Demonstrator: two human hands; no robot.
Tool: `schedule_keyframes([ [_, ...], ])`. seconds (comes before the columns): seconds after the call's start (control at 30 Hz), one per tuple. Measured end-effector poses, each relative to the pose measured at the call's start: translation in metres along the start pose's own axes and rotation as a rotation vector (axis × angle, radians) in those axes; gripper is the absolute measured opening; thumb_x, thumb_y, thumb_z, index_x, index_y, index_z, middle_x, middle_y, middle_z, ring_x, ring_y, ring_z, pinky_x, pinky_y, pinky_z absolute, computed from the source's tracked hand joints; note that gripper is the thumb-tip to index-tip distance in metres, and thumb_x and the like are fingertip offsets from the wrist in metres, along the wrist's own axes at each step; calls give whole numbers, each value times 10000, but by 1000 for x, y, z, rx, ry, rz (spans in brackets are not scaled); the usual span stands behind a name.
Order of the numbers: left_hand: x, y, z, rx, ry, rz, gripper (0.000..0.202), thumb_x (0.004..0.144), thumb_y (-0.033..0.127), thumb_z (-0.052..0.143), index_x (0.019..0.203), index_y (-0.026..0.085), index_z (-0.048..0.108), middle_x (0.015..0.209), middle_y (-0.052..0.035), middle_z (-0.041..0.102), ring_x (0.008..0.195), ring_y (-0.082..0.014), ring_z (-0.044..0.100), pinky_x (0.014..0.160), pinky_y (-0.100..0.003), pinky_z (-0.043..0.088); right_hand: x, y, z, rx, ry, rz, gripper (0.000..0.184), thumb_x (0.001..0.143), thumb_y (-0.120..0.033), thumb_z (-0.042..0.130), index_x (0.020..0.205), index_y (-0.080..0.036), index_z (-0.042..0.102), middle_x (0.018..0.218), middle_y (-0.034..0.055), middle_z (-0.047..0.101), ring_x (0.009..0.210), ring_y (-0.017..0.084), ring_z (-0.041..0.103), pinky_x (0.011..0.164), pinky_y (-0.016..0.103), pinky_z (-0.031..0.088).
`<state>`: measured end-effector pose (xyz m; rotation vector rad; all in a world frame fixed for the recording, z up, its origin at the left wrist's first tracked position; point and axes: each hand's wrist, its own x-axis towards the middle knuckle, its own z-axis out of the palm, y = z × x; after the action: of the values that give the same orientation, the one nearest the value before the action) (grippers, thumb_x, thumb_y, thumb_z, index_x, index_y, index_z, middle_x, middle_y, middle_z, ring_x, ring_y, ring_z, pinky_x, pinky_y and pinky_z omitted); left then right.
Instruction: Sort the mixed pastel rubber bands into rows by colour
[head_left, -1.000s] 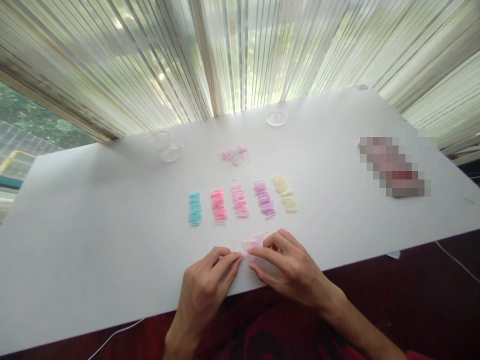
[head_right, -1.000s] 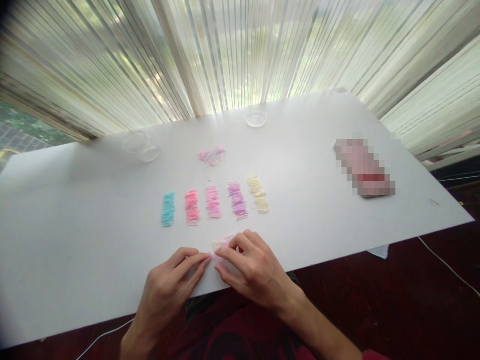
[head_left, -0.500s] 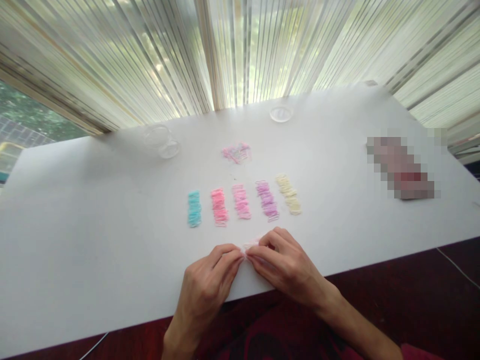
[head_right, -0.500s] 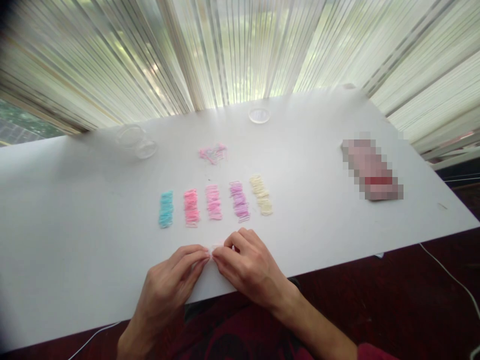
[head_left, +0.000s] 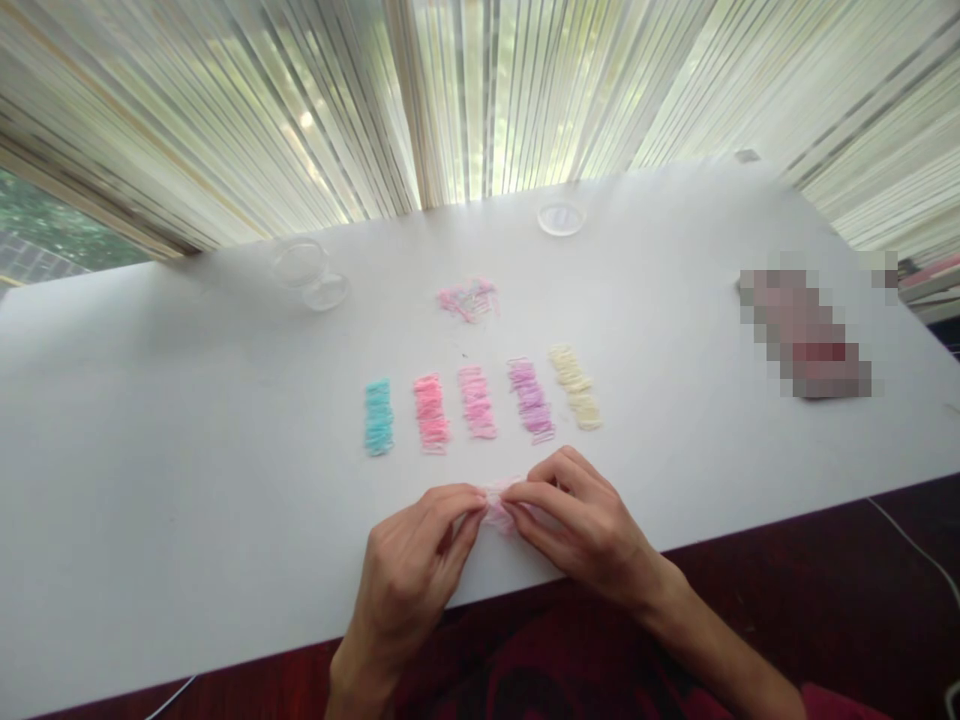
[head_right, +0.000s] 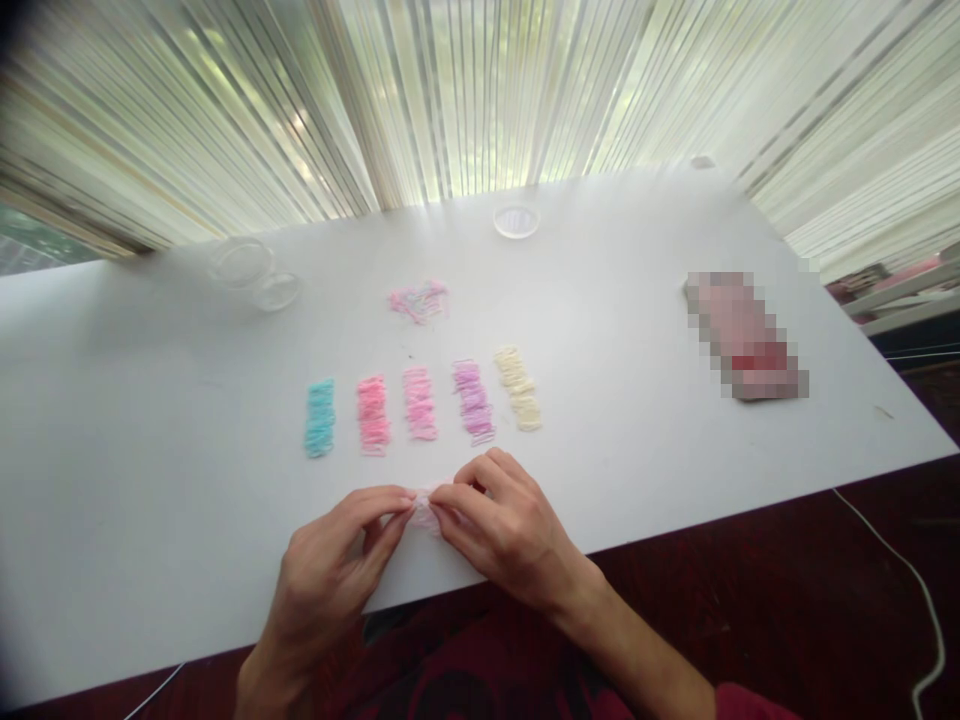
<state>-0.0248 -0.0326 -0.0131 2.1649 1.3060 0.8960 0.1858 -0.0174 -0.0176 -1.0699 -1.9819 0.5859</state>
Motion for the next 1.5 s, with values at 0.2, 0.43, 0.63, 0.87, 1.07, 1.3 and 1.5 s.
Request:
schedule_keyframes([
  [0.2, 1, 2, 2, 4, 85, -99, 103, 962, 259, 683, 1049, 215, 714, 815, 22, 774, 513, -69, 614, 606, -187, 569, -1, 5, -3, 72, 39, 64, 96, 954, -146, 652, 992, -191, 729, 805, 31, 610, 751, 169, 597, 667, 288, 540],
  [0.43, -2, 1, 3, -77, 146, -144, 113, 928, 231, 729, 1034, 235, 765, 861, -7, 805, 612, -102, 690, 641, -206, 593, 1, 6, -4, 79, 23, 54, 114, 935, -152, 645, 977, -214, 731, 812, 26, 623, 749, 170, 607, 669, 290, 548],
  [0.63, -4, -1, 8, -157, 153, -94, 203, 895, 123, 745, 1054, 249, 754, 937, -11, 816, 709, -125, 736, 637, -223, 598, -2, 5, -2, 110, 49, 33, 138, 932, -216, 698, 1067, -219, 725, 829, 35, 633, 763, 176, 606, 663, 299, 556],
  [0.87, 1, -1, 6, -216, 120, 2, 236, 911, 78, 708, 1067, 249, 752, 991, -18, 810, 887, -157, 771, 799, -268, 634, 1, 1, -2, 144, 77, 12, 104, 950, -162, 675, 1022, -202, 737, 811, 29, 629, 735, 155, 608, 645, 269, 551],
  [1.07, 6, -2, 4, -89, 121, -38, 129, 922, 131, 712, 1014, 213, 748, 940, -11, 806, 813, -123, 760, 762, -206, 609, 6, 2, -3, 43, 88, -28, 96, 953, -140, 654, 984, -188, 731, 784, 35, 630, 724, 164, 600, 651, 278, 539],
  [1.3, 9, -6, 1, -1, 92, 8, 74, 946, 159, 694, 1004, 190, 728, 923, -17, 799, 797, -119, 749, 765, -212, 591, 5, 8, 1, 15, 59, -25, 91, 951, -121, 663, 999, -186, 704, 803, 35, 635, 740, 162, 594, 670, 287, 535],
  [1.5, 12, -5, -1, 41, 61, 25, 107, 937, 127, 694, 1027, 184, 705, 932, -15, 790, 799, -114, 732, 784, -209, 570, 5, 9, 2, -20, 68, -6, 109, 926, -82, 685, 978, -177, 701, 804, 35, 628, 739, 159, 583, 674, 286, 529],
])
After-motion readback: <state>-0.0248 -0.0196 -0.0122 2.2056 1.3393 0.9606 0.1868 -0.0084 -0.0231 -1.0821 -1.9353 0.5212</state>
